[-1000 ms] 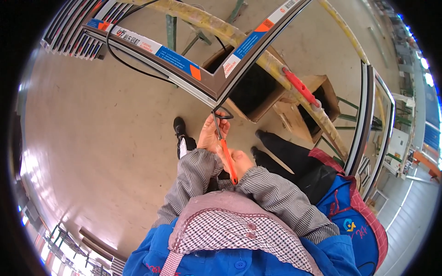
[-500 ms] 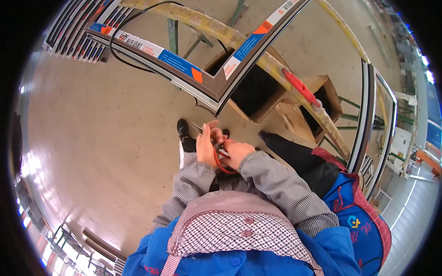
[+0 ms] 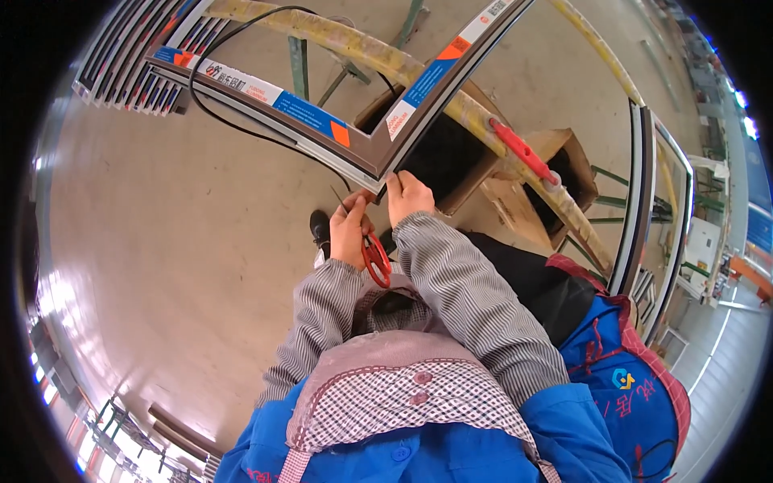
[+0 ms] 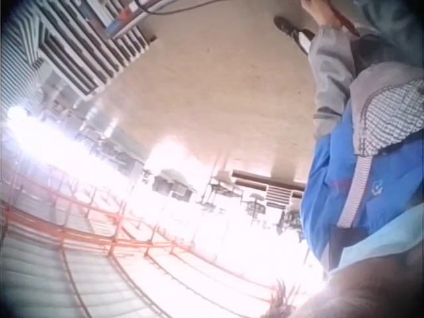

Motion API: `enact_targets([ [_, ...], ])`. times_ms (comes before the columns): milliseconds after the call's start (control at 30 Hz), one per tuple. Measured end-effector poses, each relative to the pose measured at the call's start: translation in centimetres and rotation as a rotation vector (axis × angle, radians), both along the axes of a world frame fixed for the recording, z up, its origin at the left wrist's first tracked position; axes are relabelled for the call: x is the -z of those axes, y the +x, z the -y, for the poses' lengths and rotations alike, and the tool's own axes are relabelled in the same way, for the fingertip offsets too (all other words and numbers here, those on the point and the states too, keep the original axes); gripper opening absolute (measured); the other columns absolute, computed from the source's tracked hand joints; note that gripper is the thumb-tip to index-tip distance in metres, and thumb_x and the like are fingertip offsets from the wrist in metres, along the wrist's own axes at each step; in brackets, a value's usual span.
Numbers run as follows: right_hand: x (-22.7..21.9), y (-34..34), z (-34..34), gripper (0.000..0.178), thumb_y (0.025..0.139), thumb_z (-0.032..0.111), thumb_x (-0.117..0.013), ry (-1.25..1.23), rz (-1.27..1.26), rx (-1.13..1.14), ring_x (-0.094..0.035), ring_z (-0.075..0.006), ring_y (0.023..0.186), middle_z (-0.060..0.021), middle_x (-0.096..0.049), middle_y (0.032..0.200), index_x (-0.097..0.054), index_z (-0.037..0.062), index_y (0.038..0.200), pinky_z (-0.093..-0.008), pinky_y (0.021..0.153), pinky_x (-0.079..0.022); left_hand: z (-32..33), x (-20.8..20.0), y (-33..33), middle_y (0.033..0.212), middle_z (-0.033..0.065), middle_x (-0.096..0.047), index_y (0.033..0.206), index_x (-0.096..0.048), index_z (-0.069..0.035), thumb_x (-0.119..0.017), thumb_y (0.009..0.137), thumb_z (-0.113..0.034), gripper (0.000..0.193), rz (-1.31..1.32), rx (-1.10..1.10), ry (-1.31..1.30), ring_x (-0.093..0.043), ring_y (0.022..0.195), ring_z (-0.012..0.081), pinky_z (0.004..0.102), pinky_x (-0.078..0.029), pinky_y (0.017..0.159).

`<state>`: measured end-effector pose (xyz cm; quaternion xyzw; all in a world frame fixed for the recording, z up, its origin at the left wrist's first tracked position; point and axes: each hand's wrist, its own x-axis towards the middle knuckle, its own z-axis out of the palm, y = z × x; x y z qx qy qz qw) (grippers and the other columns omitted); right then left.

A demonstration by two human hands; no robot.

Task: Inserting a rubber gasket seal into a metal window frame profile.

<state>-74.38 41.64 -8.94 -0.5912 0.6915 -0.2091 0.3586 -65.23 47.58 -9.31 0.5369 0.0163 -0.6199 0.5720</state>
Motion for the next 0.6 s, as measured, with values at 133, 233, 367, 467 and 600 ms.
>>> enact_targets([
  [133, -0.8, 0.1, 0.4, 0.032, 0.083, 0.032, -0.05, 0.047, -0.041, 0.05, -0.053, -0.0378, 0.065, -0.0199, -0.053, 0.066, -0.053, 0.002, 0.07, -0.0408, 0.056, -0.041, 0.3, -0.1, -0.6, 0.065, -0.0036, -0.05, 0.088, -0.057, -0.003, -0.056, 0.083, -0.014, 0.013, 0.058, 0.049, 0.046, -0.037, 0.049, 0.0028, 0.0193, -0.03, 0.045],
  [233, -0.6, -0.1, 0.7, 0.033, 0.083, 0.032, -0.05, 0.058, 0.001, 0.051, -0.054, -0.0373, 0.064, -0.0199, -0.053, 0.065, -0.053, 0.002, 0.071, -0.0402, 0.056, -0.041, 1.2, 0.2, -1.3, 0.064, -0.0018, -0.05, 0.081, -0.055, -0.002, -0.064, 0.077, -0.015, 0.016, 0.295, 0.09, 0.026, -0.041, 0.052, 0.0049, 0.0204, -0.032, 0.045],
  [367, 1.1, -1.1, 1.2, 0.034, 0.084, 0.031, -0.048, 0.106, 0.061, -0.009, -0.054, -0.0328, 0.059, -0.0185, -0.052, 0.061, -0.053, 0.001, 0.069, -0.0379, 0.055, -0.041, 2.1, 0.0, -2.0, 0.064, -0.0002, -0.051, 0.075, -0.052, -0.004, -0.064, 0.075, -0.014, 0.016, 0.301, 0.072, 0.083, -0.041, 0.05, 0.0064, 0.021, -0.032, 0.043],
  [467, 2.4, -2.4, 1.3, 0.032, 0.085, 0.028, -0.047, 0.164, 0.292, -0.065, -0.053, -0.0221, 0.055, -0.0118, -0.053, 0.058, -0.051, 0.0001, 0.071, -0.0333, 0.053, -0.04, 2.2, 0.0, -1.9, 0.063, 0.0001, -0.051, 0.074, -0.051, -0.006, -0.063, 0.076, -0.015, 0.015, 0.145, 0.027, 0.128, -0.036, 0.044, 0.0053, 0.0203, -0.029, 0.04],
  [600, 0.7, -2.4, 0.0, 0.028, 0.087, 0.026, -0.047, 0.332, 0.473, 0.031, -0.049, -0.0126, 0.056, -0.0043, -0.052, 0.06, -0.052, -0.0008, 0.079, -0.0283, 0.053, -0.039, 1.9, 0.1, -1.1, 0.061, -0.0002, -0.05, 0.074, -0.051, -0.006, -0.061, 0.078, -0.017, 0.015, 0.123, 0.065, 0.114, -0.033, 0.042, 0.0044, 0.0201, -0.026, 0.037],
])
